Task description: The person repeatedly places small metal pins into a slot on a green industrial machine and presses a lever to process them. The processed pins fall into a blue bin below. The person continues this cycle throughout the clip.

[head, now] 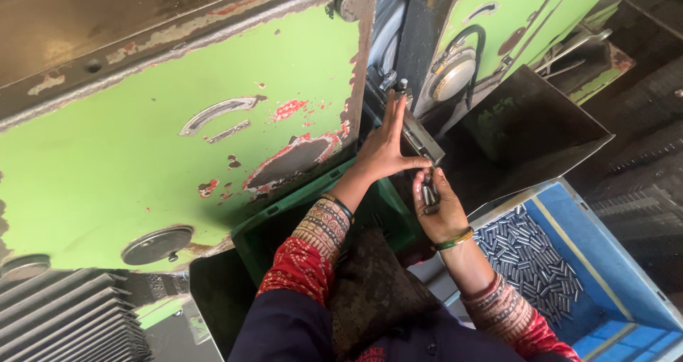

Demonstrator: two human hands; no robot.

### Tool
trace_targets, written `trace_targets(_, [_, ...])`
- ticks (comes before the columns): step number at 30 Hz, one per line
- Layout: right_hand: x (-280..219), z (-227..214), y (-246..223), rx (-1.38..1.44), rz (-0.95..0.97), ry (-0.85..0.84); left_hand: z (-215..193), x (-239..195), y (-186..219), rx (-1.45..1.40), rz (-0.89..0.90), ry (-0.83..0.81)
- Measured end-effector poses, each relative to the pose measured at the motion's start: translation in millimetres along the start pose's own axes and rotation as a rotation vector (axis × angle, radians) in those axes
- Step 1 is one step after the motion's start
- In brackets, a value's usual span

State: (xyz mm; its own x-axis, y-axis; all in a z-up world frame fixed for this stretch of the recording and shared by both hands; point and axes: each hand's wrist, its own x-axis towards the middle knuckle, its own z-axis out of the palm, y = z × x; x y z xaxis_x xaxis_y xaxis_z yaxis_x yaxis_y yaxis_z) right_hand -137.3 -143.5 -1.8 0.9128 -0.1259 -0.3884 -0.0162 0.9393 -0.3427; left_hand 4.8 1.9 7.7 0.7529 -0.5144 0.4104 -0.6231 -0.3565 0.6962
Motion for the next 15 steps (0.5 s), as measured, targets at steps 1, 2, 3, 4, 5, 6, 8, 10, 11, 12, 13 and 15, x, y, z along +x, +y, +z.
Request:
trace_targets(1, [-2,0,0,-0.033,0.004,0.0,-1,0,3,-0.004,0.005,0.0])
trace_targets(2, [-5,2,0,-0.068,0.01,0.0,-3,0,4,-0.007,0.008,0.002])
trace_targets(3, [-11,5,0,-0.079,0.015,0.03,-3,0,4,-0.01,0.011,0.004])
trace_targets(4, [-19,7,-1,-0.091,0.022,0.061,-3,0,3,-0.002,0.03,0.015])
trace_targets(5, [-26,9,-1,-0.103,0.029,0.092,-2,-1,2,0.005,0.05,0.026])
trace_targets(6, [-32,12,-3,-0.115,0.036,0.081,-1,-1,-1,0.013,0.07,0.039])
trace_targets(8, [-40,16,-6,-0.137,0.049,0.059,3,-2,-6,0.01,0.058,0.048])
trace_targets(10, [-38,15,-8,-0.156,0.009,0.031,7,-3,-10,0.024,0.037,0.053])
trace_targets(11, [-34,12,-8,-0.165,-0.012,0.017,9,-4,-11,0.04,0.022,0.054])
trace_targets(12, [-28,8,-8,-0.127,-0.008,0.001,10,-4,-11,0.056,0.009,0.054])
trace_targets(13, [-20,5,-7,-0.089,-0.004,-0.015,11,-4,-11,0.046,0.009,0.057])
trace_targets(15, [-3,-2,-5,-0.045,0.001,0.008,10,-4,-9,0.027,0.01,0.064])
